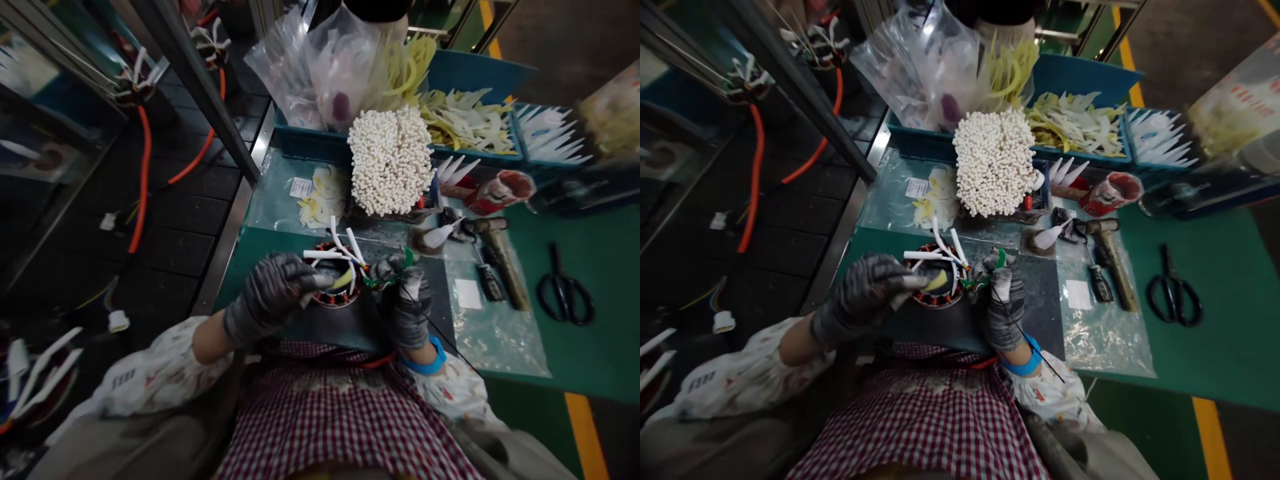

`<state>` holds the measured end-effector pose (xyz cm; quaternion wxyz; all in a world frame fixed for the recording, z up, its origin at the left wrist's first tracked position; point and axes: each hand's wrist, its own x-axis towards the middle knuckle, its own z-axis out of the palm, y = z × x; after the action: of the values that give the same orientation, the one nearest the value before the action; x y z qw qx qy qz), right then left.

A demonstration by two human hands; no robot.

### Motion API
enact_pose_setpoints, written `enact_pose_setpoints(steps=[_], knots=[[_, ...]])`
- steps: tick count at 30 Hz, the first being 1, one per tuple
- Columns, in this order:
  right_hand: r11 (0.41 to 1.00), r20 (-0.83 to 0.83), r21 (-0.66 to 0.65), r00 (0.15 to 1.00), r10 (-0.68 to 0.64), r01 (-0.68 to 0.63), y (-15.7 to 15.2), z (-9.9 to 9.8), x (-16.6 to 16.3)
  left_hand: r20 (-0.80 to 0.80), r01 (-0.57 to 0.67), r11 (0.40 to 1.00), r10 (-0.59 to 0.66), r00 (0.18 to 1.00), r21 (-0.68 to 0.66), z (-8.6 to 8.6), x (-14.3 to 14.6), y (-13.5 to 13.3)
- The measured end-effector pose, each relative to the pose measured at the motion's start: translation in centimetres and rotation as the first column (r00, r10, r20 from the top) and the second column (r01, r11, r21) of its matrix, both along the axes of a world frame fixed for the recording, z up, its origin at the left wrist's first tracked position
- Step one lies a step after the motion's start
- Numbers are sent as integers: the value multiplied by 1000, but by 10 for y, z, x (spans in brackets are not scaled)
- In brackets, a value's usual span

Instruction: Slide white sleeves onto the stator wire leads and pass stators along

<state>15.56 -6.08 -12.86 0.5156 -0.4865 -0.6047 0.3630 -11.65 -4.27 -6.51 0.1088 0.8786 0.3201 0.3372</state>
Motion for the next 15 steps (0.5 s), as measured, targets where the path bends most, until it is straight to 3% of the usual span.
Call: enact_pose_setpoints(steps=[3, 8, 12, 15], knots=[[987, -182, -43, 970, -160, 154, -3, 13, -11, -177, 14, 1000, -12, 984, 8, -8, 14, -15], [974, -266, -127, 939, -217, 189, -7, 17, -17, -266, -40, 999, 35, 963, -13, -20, 14, -9], [985, -246, -12, 955, -168, 170, -13, 12, -11, -261, 48, 999, -44, 964, 11, -26, 1, -6], [995, -122, 99, 993, 2, 10, -20, 16, -7, -297, 5, 994, 27, 954, 107, -32, -5, -9]])
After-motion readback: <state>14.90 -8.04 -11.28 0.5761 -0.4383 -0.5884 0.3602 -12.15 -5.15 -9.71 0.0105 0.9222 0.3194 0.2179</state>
